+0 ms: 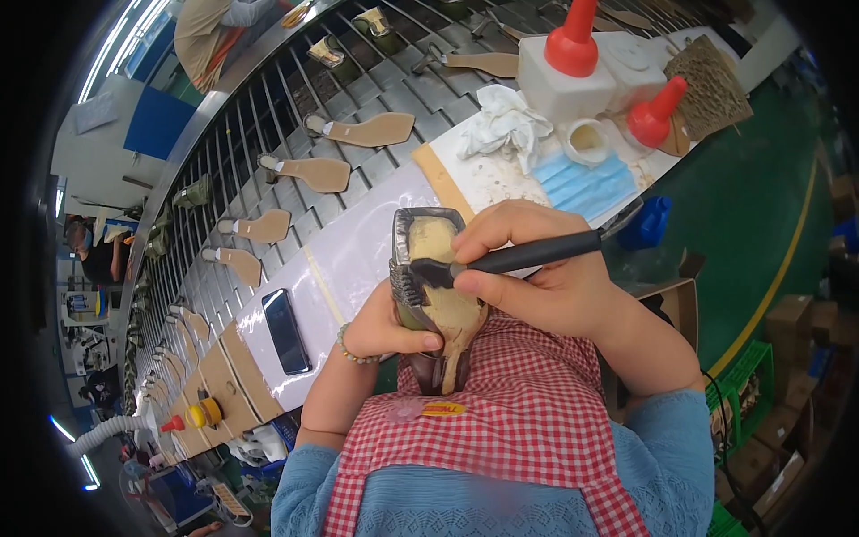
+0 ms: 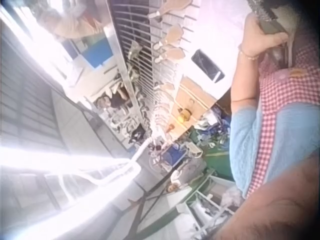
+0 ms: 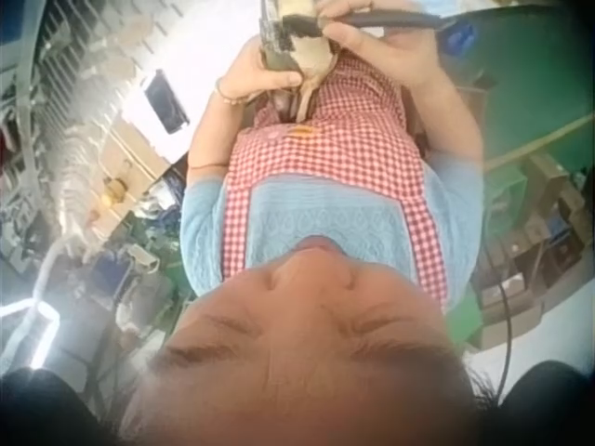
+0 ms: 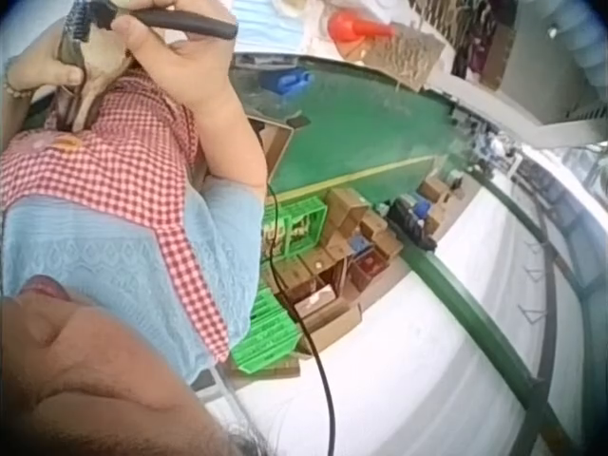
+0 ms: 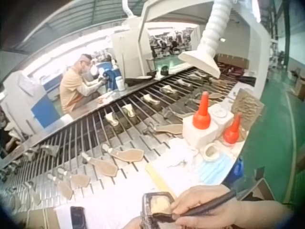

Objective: Applying adhesive with a brush to the outer soles and lasted shoe bottoms on an assembly line.

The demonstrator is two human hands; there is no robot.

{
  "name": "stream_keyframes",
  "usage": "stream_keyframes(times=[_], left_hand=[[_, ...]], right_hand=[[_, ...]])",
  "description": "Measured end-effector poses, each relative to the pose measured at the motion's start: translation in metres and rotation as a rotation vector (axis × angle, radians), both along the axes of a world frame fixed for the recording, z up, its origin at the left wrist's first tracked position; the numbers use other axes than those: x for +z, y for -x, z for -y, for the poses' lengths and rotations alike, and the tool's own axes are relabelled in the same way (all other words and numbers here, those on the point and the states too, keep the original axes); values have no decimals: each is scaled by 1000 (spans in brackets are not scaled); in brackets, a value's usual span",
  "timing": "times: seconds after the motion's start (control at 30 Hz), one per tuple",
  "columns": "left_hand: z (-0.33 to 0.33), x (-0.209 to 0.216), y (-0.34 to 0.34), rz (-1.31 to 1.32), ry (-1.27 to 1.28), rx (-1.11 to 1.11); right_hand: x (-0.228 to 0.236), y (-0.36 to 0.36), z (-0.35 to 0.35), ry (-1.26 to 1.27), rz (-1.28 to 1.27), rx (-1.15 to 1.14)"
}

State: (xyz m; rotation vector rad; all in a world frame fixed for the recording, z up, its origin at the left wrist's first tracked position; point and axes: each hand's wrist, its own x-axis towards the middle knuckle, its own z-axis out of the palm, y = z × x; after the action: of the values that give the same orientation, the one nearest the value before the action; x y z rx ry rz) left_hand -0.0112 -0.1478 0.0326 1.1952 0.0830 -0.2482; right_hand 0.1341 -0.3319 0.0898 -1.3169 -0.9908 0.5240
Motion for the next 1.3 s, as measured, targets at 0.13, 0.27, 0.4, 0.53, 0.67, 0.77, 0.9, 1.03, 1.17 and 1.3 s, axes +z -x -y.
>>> stream_keyframes(times=[0.13,0.27,0.4,0.53,0.67,0.77,0.9,1.03,1.17,1.3], left_hand=[[0,-1,-1,7,-18,-12],[1,-5,-1,-6,11,-22],[-1,-11,2,18,26,8],[-8,-30,17,50,39,43],[-11,-53,33,65,-19,124],[-8,-57,37,22,39,233],[-11,-56,40,11,71,290],[-10,-54,40,13,97,310],[-13,-63,43,22,92,350],[-12,-55,40,41,98,428]], right_hand=[[7,0,0,-31,343,-61],[8,-3,6,-16,307,68],[8,-15,16,21,-362,75],[-8,-76,41,216,-78,-493],[-37,-116,61,483,308,-724],[-58,-132,63,565,421,-745],[-65,-142,55,676,457,-724],[-62,-145,58,735,361,-685],[-81,-156,88,376,-67,-678],[-88,-145,95,54,-779,-621]])
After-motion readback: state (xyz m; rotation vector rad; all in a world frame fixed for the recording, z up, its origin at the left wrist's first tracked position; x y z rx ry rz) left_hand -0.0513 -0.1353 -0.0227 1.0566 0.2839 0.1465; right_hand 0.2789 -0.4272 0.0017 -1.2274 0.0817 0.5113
